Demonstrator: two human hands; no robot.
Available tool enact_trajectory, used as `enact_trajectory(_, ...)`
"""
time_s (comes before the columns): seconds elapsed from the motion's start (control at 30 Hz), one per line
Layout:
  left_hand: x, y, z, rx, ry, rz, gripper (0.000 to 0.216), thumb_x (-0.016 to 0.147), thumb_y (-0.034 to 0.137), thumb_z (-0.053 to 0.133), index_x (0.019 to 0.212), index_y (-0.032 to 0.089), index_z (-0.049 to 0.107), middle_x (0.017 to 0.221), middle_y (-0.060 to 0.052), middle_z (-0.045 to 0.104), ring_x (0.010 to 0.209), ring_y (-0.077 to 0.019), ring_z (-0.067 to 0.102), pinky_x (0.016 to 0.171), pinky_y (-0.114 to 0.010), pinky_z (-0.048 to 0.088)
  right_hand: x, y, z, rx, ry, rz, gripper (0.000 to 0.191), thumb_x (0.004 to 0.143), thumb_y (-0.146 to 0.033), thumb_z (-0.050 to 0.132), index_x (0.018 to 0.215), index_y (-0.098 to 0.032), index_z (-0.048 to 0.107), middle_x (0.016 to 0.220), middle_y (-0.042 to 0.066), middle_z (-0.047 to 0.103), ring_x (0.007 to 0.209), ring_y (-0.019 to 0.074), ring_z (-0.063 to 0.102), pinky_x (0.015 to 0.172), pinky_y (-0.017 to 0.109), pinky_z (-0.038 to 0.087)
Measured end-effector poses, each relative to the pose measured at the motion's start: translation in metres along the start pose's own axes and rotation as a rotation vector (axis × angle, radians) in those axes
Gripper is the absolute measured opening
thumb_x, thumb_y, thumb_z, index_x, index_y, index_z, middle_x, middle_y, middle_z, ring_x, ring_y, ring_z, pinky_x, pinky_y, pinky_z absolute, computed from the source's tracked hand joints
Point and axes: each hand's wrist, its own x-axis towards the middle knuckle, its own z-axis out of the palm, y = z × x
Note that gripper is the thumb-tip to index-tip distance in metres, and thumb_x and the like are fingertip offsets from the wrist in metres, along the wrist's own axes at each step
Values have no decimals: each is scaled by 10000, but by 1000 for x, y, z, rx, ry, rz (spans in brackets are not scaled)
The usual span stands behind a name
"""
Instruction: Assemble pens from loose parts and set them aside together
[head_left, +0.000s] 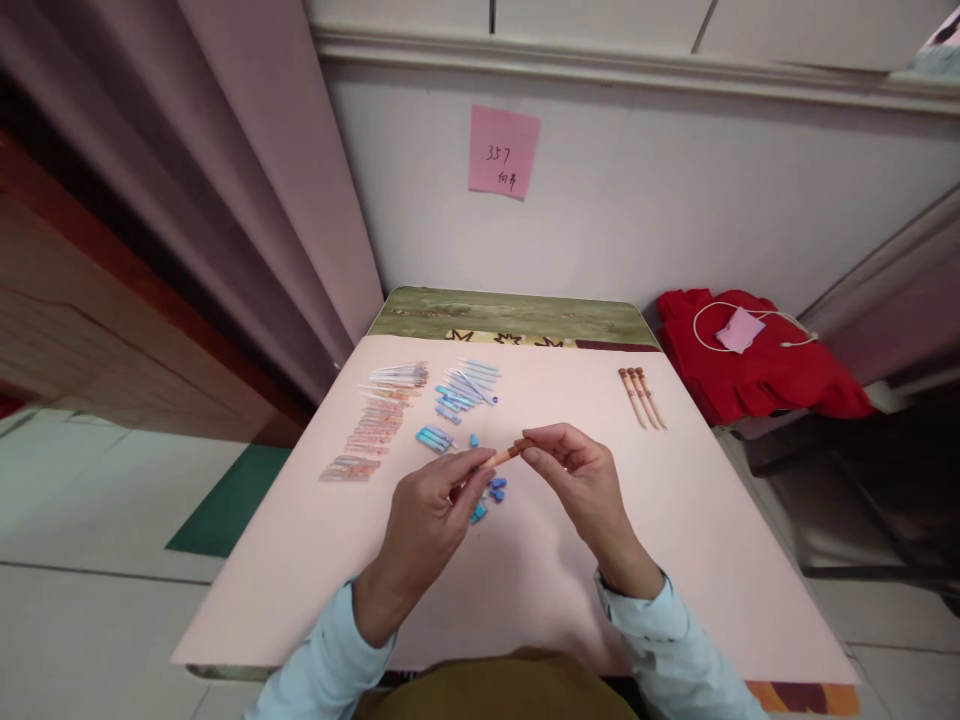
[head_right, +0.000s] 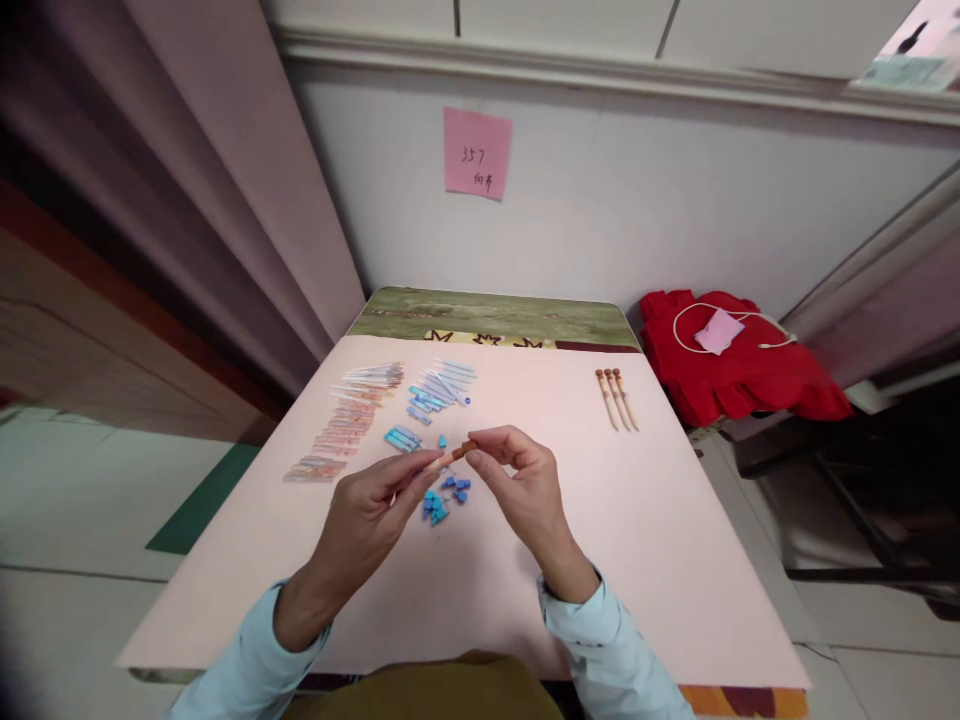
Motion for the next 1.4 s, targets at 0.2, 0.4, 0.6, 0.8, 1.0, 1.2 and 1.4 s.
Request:
enact_trajectory(0.2,-3,7,6,-48,15,13,203,873,304,645,1031,266,766,989,-43,762,848,-215,697,758,-300,532,-8,-2,-4,-77,66,-62,183,812,-318,757,977,-240,776,926,48,775,855,212,717,799,362,576)
enact_trajectory(0.4,-7,12,18,-123,-31,-24,218,900,326,612,1047,235,745,948,-39,747,805,-185,674,708,-277,517,-18,-2,-4,-206,180,-256,167,861,-259,700,1009,-276,776,954,37,768,883,204,702,791,346,555)
enact_trajectory(0.6,-14,7,36,-317,-109,-141,267,906,389,602,1064,201,707,829,-34,696,707,-145,601,630,-253,473,-20,-3,-1,-69,148,-191,176,890,-310,664,1037,-225,711,918,45,746,868,196,701,802,347,555)
enact_trajectory(0.8,-22,2,52,-692,-151,-242,283,932,414,559,1006,167,676,853,-55,661,640,-104,499,562,-234,390,-23,-7,-7,-52,100,-129,437,886,-365,672,1295,-236,589,988,58,737,942,201,683,863,361,537)
enact_trajectory(1.0,-29,-1,68,-915,-123,-315,244,913,394,599,920,156,655,634,25,498,580,-87,413,557,-222,340,-40,17,4,2,-51,28,309,873,-435,668,1038,-180,726,778,33,710,558,138,615,578,294,530)
enact_trajectory(1.2,-35,-14,65,-685,-176,-257,272,872,413,637,937,151,668,814,-43,623,771,-156,567,754,-294,462,-46,27,9,74,42,91,270,821,-434,714,890,-178,758,806,36,704,612,135,595,555,258,478)
enact_trajectory(1.4,-13,-11,44,-380,53,-61,355,881,324,623,1222,232,589,1182,-87,649,1081,-204,611,930,-337,473,-49,27,7,58,1,141,303,837,-466,689,825,-164,705,707,36,695,670,159,621,663,282,498)
